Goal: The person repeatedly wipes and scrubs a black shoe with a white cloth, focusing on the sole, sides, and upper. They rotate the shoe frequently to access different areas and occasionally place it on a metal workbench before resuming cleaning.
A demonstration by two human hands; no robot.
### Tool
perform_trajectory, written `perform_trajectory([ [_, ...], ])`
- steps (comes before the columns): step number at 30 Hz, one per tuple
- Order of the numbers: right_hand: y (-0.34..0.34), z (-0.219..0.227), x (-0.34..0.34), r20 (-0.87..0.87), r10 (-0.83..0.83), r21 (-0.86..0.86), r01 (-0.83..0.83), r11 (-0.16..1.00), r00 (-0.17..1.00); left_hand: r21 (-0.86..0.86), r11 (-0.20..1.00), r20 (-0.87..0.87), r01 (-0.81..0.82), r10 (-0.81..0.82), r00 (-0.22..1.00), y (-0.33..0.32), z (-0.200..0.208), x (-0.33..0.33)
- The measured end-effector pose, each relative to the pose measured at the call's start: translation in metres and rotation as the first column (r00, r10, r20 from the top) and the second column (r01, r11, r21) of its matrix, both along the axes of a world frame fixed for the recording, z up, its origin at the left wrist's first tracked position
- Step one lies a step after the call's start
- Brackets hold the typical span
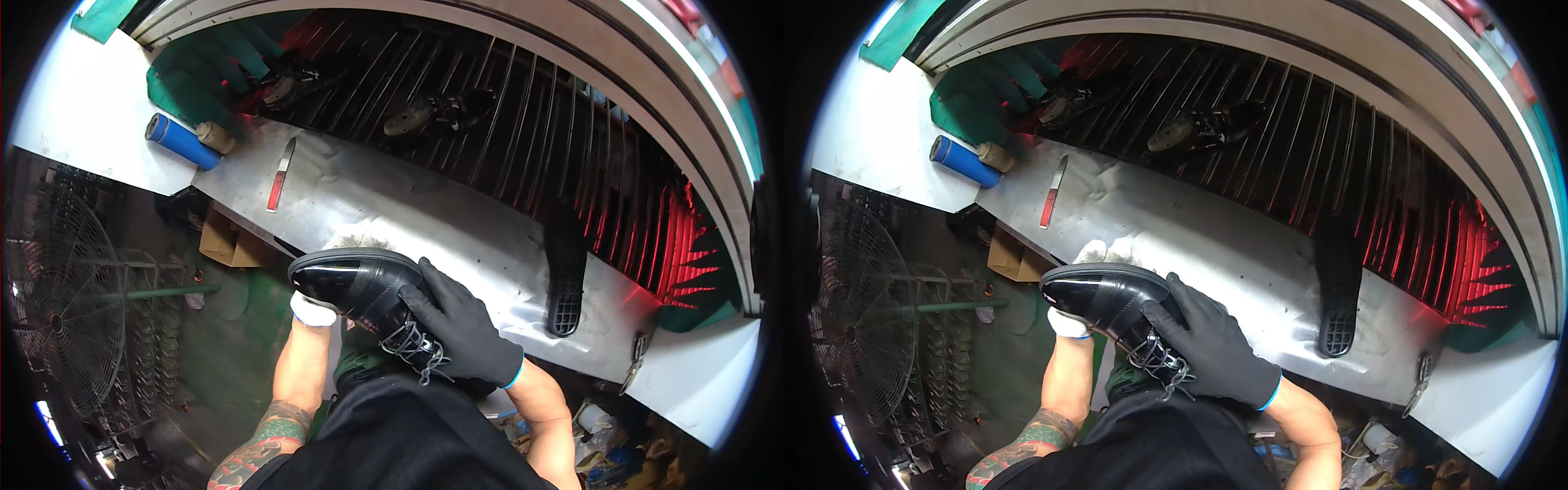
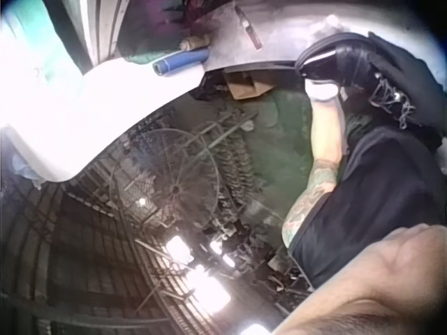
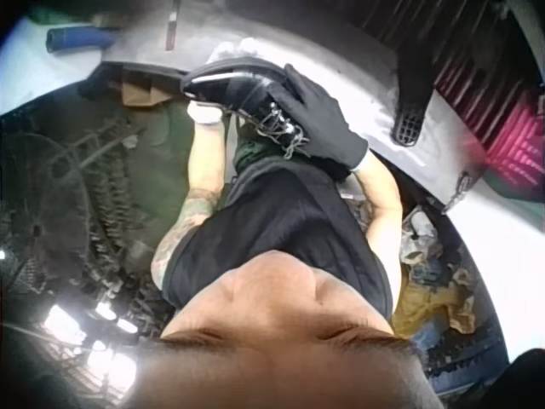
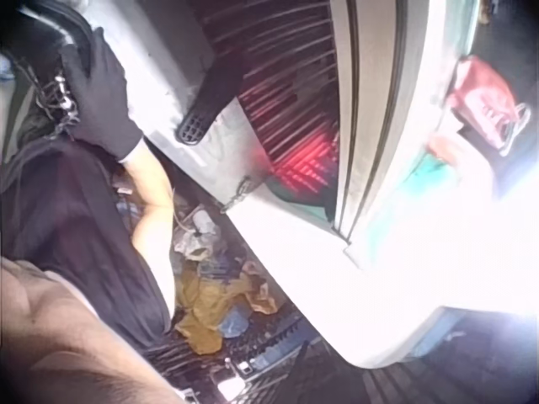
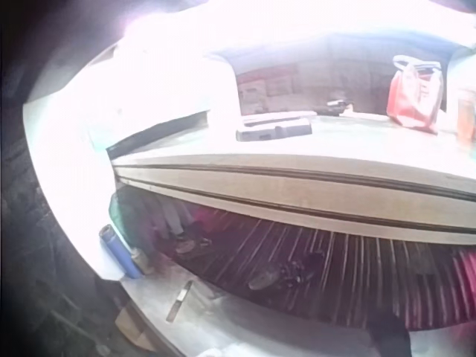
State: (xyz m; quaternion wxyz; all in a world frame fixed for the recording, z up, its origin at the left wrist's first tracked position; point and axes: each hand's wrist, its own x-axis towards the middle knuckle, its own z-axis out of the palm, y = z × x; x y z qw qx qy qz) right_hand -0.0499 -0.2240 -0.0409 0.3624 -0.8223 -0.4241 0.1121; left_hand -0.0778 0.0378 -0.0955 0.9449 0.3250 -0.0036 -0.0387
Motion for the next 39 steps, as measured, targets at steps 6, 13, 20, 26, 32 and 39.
perform_trajectory([
  [6,-0.014,-0.008,0.013,-0.164,-0.003,0.17,0.032,0.985,0.987,0.242,0.965,0.144,-0.1,0.067,0.987,-0.021,0.008,0.019],
  [13,-0.045,-0.038,0.009,-0.41,-0.043,0.08,0.082,0.993,0.911,0.229,0.972,0.096,-0.049,0.028,0.995,-0.035,0.042,0.04],
  [20,-0.046,-0.035,0.009,-0.647,-0.037,0.197,0.214,0.957,0.762,0.204,0.971,0.353,-0.124,0.046,0.935,-0.049,0.065,0.045],
  [26,-0.057,-0.066,0.002,-0.619,0.04,0.381,0.255,0.889,0.784,0.315,0.949,0.518,-0.032,-0.144,0.843,-0.034,0.07,0.065],
  [32,-0.05,-0.029,-0.04,-0.958,0.217,0.279,0.453,0.847,0.185,0.515,0.772,0.361,-0.373,0.2,0.911,-0.068,0.078,0.078],
  [39,-0.025,-0.046,-0.115,-0.972,0.19,0.025,0.749,0.662,-0.136,0.236,0.868,-0.19,-0.438,0.483,0.855,-0.078,-0.004,0.075],
])
